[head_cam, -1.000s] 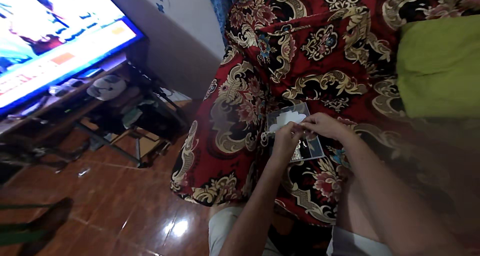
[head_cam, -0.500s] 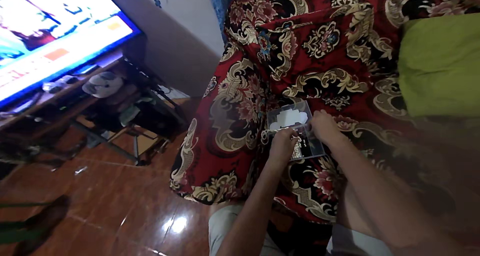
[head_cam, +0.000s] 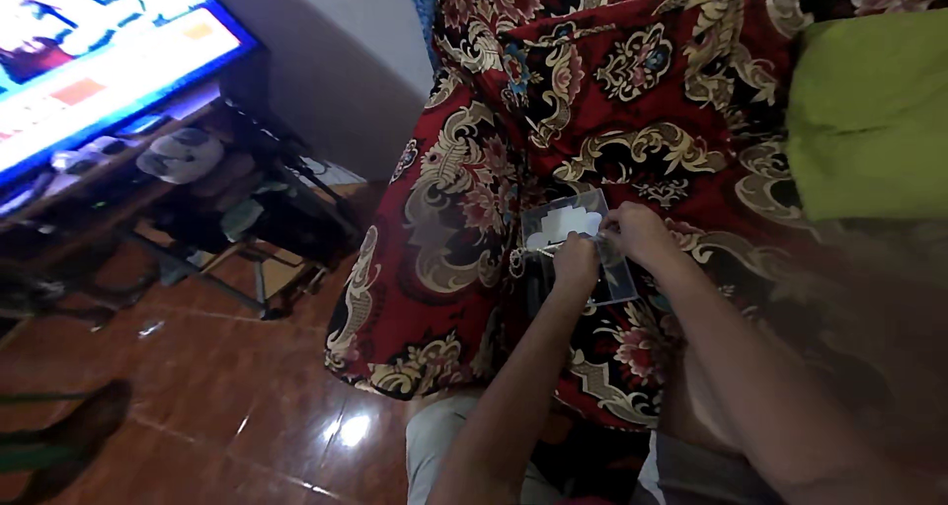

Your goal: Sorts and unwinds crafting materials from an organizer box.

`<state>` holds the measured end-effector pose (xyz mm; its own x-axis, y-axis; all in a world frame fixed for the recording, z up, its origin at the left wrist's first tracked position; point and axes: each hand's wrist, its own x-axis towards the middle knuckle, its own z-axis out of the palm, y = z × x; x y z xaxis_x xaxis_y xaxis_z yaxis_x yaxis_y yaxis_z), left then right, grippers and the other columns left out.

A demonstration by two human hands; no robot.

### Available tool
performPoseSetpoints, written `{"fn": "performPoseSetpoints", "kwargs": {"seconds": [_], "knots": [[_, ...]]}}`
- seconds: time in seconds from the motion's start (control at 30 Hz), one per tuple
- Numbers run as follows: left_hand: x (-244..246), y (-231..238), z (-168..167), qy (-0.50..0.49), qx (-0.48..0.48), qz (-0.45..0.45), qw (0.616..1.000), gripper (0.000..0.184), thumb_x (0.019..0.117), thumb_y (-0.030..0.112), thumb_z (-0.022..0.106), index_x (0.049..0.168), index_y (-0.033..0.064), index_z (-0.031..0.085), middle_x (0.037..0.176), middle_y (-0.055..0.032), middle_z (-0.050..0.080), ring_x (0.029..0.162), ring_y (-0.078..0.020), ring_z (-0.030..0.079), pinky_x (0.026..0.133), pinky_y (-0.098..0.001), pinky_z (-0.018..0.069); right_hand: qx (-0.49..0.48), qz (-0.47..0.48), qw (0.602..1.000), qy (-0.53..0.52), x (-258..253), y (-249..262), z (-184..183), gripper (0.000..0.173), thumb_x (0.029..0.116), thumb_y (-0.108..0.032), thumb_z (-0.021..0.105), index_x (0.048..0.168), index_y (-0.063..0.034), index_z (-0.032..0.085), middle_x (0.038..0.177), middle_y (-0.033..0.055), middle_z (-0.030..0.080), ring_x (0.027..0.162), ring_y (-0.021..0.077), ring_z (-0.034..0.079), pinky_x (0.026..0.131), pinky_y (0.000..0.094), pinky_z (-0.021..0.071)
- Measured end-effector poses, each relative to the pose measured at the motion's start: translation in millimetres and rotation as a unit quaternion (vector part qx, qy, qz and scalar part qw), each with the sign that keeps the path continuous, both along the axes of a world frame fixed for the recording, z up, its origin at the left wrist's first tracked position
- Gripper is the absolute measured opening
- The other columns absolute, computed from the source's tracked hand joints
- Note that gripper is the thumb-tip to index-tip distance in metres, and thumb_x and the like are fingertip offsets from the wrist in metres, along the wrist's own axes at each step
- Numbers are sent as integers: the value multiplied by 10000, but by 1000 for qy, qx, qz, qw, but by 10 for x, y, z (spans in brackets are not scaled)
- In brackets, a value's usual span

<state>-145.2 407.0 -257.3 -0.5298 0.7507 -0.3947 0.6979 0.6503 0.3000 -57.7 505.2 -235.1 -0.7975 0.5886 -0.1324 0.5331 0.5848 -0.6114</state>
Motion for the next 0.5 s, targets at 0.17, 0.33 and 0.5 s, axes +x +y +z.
{"fn": "performPoseSetpoints", "kwargs": {"seconds": [0.17, 0.33, 0.5], "knots": [[-57, 12, -62, -7, 3, -19, 1000, 271, 1003, 147, 594, 1216, 8, 687, 1361, -223, 581, 1251, -365, 590, 1026, -530, 496, -10, 5, 1000, 6, 14, 31, 29, 177, 987, -196, 699, 1081, -59, 758, 1142, 185, 676, 1112, 343, 637, 990, 512, 501], [-92, -37, -75, -7, 28, -43, 999, 270, 1015, 172, 574, 1188, 8, 701, 1307, -218, 620, 1240, -356, 598, 1030, -529, 488, -24, 3, 1000, 5, 25, 42, 45, 185, 994, -200, 692, 1089, -54, 753, 1146, 177, 675, 1093, 332, 647, 979, 511, 507], [-74, -34, -79, -6, 37, -31, 999, 298, 1047, 160, 518, 1230, -15, 674, 1328, -228, 608, 1257, -353, 592, 1062, -505, 472, -19, 0, 1000, 11, 45, 36, 68, 183, 992, -192, 695, 1081, -43, 752, 1135, 186, 681, 1084, 337, 653, 968, 519, 509]]}}
